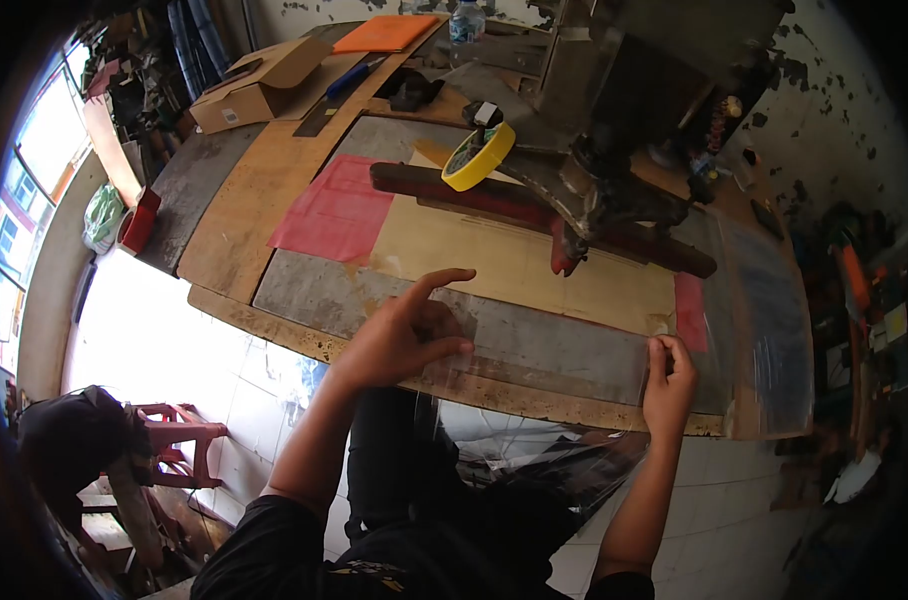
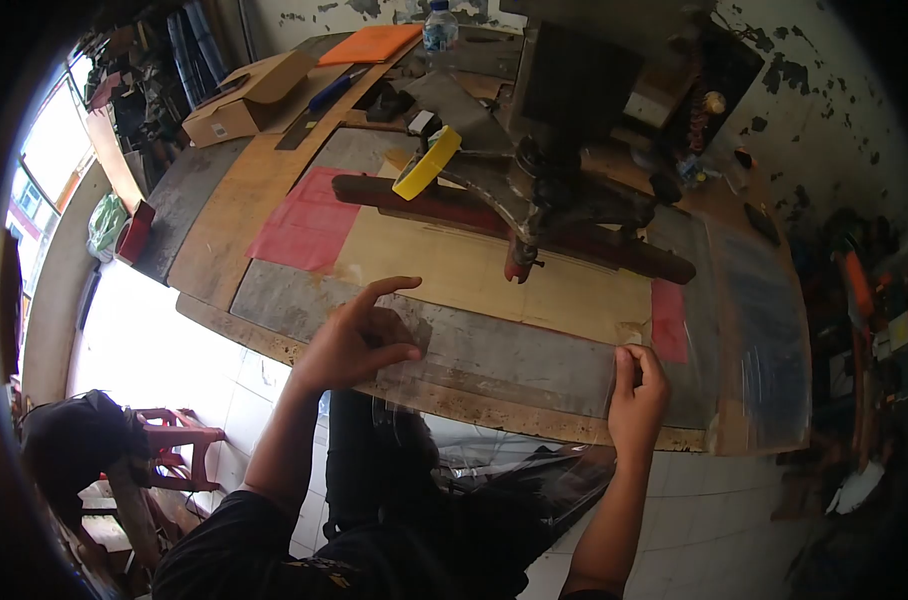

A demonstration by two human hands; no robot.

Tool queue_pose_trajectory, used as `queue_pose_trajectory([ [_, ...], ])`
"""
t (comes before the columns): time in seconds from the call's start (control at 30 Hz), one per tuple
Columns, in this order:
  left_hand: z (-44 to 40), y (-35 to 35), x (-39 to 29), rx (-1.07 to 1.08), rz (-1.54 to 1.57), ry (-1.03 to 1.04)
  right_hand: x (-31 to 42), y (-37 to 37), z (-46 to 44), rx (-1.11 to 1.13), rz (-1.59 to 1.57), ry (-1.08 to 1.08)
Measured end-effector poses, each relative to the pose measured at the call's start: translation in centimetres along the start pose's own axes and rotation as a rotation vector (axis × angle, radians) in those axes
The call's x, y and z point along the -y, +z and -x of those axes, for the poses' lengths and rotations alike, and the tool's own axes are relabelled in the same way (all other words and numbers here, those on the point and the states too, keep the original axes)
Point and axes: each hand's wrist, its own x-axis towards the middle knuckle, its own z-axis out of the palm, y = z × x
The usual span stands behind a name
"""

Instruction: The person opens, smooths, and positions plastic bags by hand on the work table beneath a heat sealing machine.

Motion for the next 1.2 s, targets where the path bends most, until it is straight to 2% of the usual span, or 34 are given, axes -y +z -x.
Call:
queue_pose_trajectory([
  [0.17,0.2,-0.4,-0.3,-0.009,-0.090,-0.018,-0.6,0.0,0.2,0.019,-0.147,-0.060],
  [0.23,0.2,-0.7,-0.4,0.000,-0.111,-0.001,1.4,-1.6,0.2,0.214,-0.087,-0.001],
  [0.37,0.2,-0.8,-0.2,0.017,-0.103,-0.010,4.1,-2.9,0.4,0.266,-0.052,-0.066],
  [0.43,0.1,-0.7,0.6,0.013,-0.095,0.023,5.4,-3.1,0.3,0.178,0.225,-0.426],
  [0.5,-0.1,-0.7,1.8,0.019,-0.188,0.103,7.4,-2.5,0.3,0.227,0.210,-0.465],
  [0.63,0.0,-0.8,1.7,0.015,-0.183,0.204,8.2,-0.7,0.0,0.387,0.201,-0.528],
  [0.7,0.1,-0.6,1.6,-0.004,-0.099,0.247,8.8,-0.2,-1.0,0.459,0.174,-0.487],
  [0.77,0.2,-0.6,1.8,-0.009,-0.082,0.218,8.9,0.0,-1.9,0.688,0.145,-0.295],
  [0.87,0.5,-0.9,1.4,0.010,-0.011,0.126,10.0,0.3,-1.9,0.742,0.040,-0.198],
  [0.9,0.5,-1.0,1.3,0.037,0.043,0.064,9.5,0.4,-2.1,0.745,0.045,-0.200],
  [0.97,0.5,-1.1,1.4,0.029,0.055,0.061,8.2,0.5,-2.3,0.724,0.023,-0.483],
  [1.0,0.4,-1.1,1.6,0.025,0.063,0.056,8.2,0.3,-2.2,0.727,0.027,-0.485],
  [1.07,0.3,-1.1,2.4,-0.002,-0.011,0.069,8.6,-0.4,-1.9,0.879,-0.050,-0.198],
  [1.1,0.2,-1.1,2.6,-0.025,-0.089,0.082,8.6,-0.5,-1.8,0.880,-0.046,-0.198],
  [1.17,0.5,-1.1,2.1,0.010,-0.028,0.074,8.7,-0.6,-1.7,0.970,-0.255,0.128],
  [1.2,0.6,-1.1,1.7,0.045,0.029,0.064,8.6,-0.6,-1.6,0.969,-0.252,0.127],
])
